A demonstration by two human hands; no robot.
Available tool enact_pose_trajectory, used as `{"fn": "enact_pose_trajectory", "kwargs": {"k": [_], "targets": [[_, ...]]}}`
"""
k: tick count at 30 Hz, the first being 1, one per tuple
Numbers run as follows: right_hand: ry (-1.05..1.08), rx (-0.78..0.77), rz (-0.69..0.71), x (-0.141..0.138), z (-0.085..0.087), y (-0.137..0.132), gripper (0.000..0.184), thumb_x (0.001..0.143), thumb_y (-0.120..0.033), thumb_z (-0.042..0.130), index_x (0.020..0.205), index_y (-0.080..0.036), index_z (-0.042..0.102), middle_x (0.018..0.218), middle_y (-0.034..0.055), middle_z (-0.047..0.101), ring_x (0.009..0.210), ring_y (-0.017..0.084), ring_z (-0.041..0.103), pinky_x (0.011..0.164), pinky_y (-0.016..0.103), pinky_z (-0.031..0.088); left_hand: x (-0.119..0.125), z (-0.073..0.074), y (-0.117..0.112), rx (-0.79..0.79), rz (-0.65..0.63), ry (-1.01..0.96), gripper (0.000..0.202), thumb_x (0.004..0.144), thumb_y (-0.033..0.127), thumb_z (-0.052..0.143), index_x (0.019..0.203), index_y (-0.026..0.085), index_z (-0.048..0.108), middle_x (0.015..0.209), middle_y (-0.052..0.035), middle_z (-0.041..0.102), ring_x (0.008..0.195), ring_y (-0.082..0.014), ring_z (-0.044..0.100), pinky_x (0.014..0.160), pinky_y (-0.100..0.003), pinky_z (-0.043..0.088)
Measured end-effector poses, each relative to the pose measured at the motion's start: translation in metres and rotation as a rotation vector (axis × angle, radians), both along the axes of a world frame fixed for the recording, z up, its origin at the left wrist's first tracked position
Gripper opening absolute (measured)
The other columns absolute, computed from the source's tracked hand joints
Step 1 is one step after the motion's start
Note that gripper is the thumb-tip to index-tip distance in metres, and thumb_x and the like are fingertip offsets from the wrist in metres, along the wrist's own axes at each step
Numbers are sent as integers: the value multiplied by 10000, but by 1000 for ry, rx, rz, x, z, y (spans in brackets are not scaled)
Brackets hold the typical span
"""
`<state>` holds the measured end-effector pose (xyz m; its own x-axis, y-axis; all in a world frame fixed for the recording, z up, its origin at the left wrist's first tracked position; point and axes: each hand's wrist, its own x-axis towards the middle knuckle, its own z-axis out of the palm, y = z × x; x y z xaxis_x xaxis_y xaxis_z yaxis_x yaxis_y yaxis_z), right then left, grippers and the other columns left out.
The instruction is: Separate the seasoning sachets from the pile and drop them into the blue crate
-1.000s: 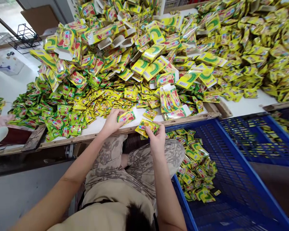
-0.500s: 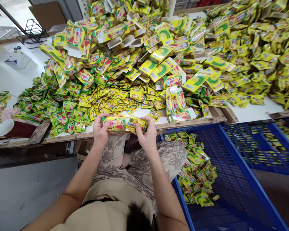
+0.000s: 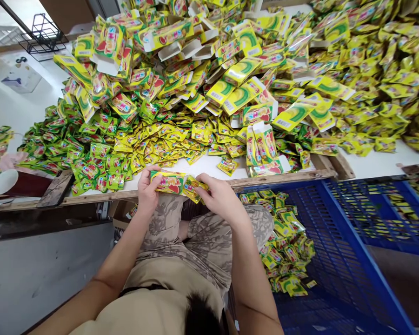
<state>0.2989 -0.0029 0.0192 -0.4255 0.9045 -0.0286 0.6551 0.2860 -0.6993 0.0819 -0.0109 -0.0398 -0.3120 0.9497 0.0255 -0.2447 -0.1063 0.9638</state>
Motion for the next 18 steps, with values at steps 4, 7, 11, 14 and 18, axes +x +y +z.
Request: {"fn": "enact_pose_trajectory", "kwargs": {"k": [4, 7, 11, 14, 18], "targets": [[-139, -34, 116, -1, 13, 7, 144, 908, -277, 498, 939, -209, 621, 786, 33, 655, 712, 179, 569, 654, 264, 376, 0, -2, -1, 2, 9, 98, 220, 777, 346, 687, 931, 204, 619, 915, -18, 580, 822, -145, 561, 718, -226, 475], [-252, -38, 164, -6, 17, 11, 160, 904, -242, 486, 888, -214, 643, 782, 43, 673, 717, 190, 585, 648, 271, 357, 0, -2, -2, -7, -6, 105, 214, 781, 342, 687, 936, 209, 621, 908, -13, 585, 806, -143, 562, 717, -229, 472], [-403, -4, 205, -16, 17, 13, 184, 886, -203, 490, 831, -217, 665, 786, 64, 695, 729, 210, 605, 630, 285, 325, -1, -2, -3, -15, -62, 92, 224, 774, 325, 706, 950, 211, 628, 904, -8, 598, 792, -134, 567, 716, -225, 467], [-268, 9, 162, -18, 14, 14, 164, 888, -224, 514, 843, -205, 670, 798, 61, 697, 732, 198, 606, 628, 277, 341, -1, -2, -4, -35, -97, 64, 234, 786, 350, 698, 954, 208, 621, 931, -23, 625, 818, -147, 594, 739, -248, 488], [106, 29, -97, -15, 8, 12, 144, 868, -330, 593, 895, -209, 666, 745, 7, 663, 637, 145, 550, 616, 252, 377, 3, 2, -8, -81, -166, -44, 250, 792, 386, 693, 941, 201, 617, 904, -26, 645, 769, -146, 621, 704, -265, 523]]}}
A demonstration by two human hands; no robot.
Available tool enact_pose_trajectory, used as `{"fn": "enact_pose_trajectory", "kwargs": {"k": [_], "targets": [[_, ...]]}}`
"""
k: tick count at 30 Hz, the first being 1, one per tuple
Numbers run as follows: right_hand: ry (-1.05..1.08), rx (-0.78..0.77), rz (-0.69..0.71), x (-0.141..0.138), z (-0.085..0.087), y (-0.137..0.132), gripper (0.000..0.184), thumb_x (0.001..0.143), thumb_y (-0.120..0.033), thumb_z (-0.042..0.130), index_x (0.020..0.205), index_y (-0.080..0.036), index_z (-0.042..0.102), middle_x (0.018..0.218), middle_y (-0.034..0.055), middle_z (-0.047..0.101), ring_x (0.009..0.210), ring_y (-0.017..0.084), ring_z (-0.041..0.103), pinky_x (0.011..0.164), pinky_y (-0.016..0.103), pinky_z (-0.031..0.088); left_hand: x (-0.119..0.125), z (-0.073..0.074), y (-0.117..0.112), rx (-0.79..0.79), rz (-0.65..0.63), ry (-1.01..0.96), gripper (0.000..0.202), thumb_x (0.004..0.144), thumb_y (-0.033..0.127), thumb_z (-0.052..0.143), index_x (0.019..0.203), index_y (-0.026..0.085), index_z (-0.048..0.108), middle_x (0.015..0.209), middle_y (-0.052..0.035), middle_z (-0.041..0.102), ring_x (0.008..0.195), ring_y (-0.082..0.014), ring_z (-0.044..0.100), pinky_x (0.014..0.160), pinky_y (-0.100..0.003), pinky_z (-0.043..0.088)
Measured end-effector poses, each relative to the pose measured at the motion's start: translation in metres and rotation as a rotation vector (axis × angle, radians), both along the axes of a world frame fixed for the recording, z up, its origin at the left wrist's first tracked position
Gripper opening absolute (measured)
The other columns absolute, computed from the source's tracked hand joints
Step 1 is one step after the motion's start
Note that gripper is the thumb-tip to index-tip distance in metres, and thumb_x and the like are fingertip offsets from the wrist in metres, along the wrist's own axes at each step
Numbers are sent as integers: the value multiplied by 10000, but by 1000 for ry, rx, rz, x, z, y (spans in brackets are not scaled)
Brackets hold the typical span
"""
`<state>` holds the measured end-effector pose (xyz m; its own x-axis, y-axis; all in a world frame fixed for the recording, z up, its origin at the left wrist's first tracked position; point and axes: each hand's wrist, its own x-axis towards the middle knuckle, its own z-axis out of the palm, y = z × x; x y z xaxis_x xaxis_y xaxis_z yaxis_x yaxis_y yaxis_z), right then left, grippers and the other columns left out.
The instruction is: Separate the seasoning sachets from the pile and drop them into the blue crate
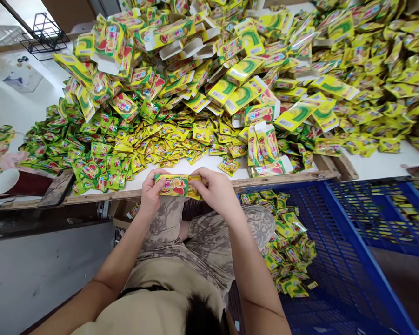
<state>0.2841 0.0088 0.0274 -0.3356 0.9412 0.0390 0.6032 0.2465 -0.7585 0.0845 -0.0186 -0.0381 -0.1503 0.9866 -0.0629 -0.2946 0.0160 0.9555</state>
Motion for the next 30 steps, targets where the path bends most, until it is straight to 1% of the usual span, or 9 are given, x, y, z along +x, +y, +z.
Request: {"fn": "enact_pose_trajectory", "kwargs": {"k": [5, 10, 12, 14, 18, 21, 23, 28, 30], "targets": [[135, 138, -326, -4, -10, -6, 227, 875, -369, 572, 1029, -205, 602, 700, -31, 561, 506, 110, 374, 528, 252, 320, 5, 7, -6, -49, -46, -57, 292, 806, 430, 678, 983, 210, 601, 856, -10, 651, 641, -130, 626, 547, -250, 540], [260, 328, -505, -17, -19, -10, 200, 916, -389, 514, 985, -203, 543, 815, 7, 552, 665, 141, 491, 628, 271, 375, 9, 11, -13, -58, -99, -94, 302, 816, 434, 668, 1000, 214, 573, 876, -12, 659, 588, -125, 634, 442, -227, 525], [284, 325, -505, -19, -20, -11, 208, 932, -405, 477, 965, -206, 527, 817, 13, 554, 687, 151, 512, 645, 279, 381, 11, 11, -15, -56, -87, -114, 301, 824, 435, 657, 1006, 216, 560, 860, -10, 661, 578, -122, 633, 450, -227, 528], [263, 244, -407, -18, -18, -13, 211, 945, -399, 435, 984, -208, 518, 774, 1, 539, 655, 151, 502, 631, 280, 375, 12, 11, -15, -54, -46, -141, 300, 819, 435, 661, 991, 217, 549, 825, -3, 657, 581, -124, 635, 477, -234, 536], [168, 148, -242, -16, -13, -19, 165, 930, -381, 455, 892, -225, 492, 710, -18, 511, 642, 145, 476, 625, 265, 369, 16, 8, -15, -8, 127, -142, 289, 780, 405, 702, 924, 207, 548, 844, 1, 642, 675, -126, 646, 603, -248, 562], [133, 161, -279, -19, -13, -22, 236, 931, -375, 456, 743, -235, 432, 630, -29, 452, 608, 139, 442, 606, 262, 355, 20, 6, -17, 23, 180, -115, 254, 790, 383, 691, 907, 206, 552, 874, 1, 629, 719, -118, 630, 648, -234, 547], [145, 174, -324, -24, -15, -22, 235, 937, -369, 443, 744, -235, 438, 634, -27, 451, 609, 142, 447, 612, 267, 354, 22, 7, -18, 27, 160, -98, 231, 812, 385, 665, 914, 212, 551, 865, 2, 619, 707, -116, 617, 634, -229, 534], [229, 123, -467, -30, -25, -20, 202, 950, -389, 421, 989, -210, 505, 625, -56, 377, 556, 142, 404, 581, 274, 336, 21, 7, -18, 37, 126, -27, 230, 825, 402, 646, 922, 216, 551, 872, -6, 613, 717, -125, 612, 641, -237, 531], [246, 51, -419, -25, -26, -19, 250, 943, -402, 437, 1060, -193, 510, 627, -60, 374, 545, 138, 397, 566, 272, 336, 20, 6, -15, 53, 168, -1, 219, 825, 387, 647, 913, 210, 555, 886, -7, 616, 738, -122, 611, 672, -235, 531]]}}
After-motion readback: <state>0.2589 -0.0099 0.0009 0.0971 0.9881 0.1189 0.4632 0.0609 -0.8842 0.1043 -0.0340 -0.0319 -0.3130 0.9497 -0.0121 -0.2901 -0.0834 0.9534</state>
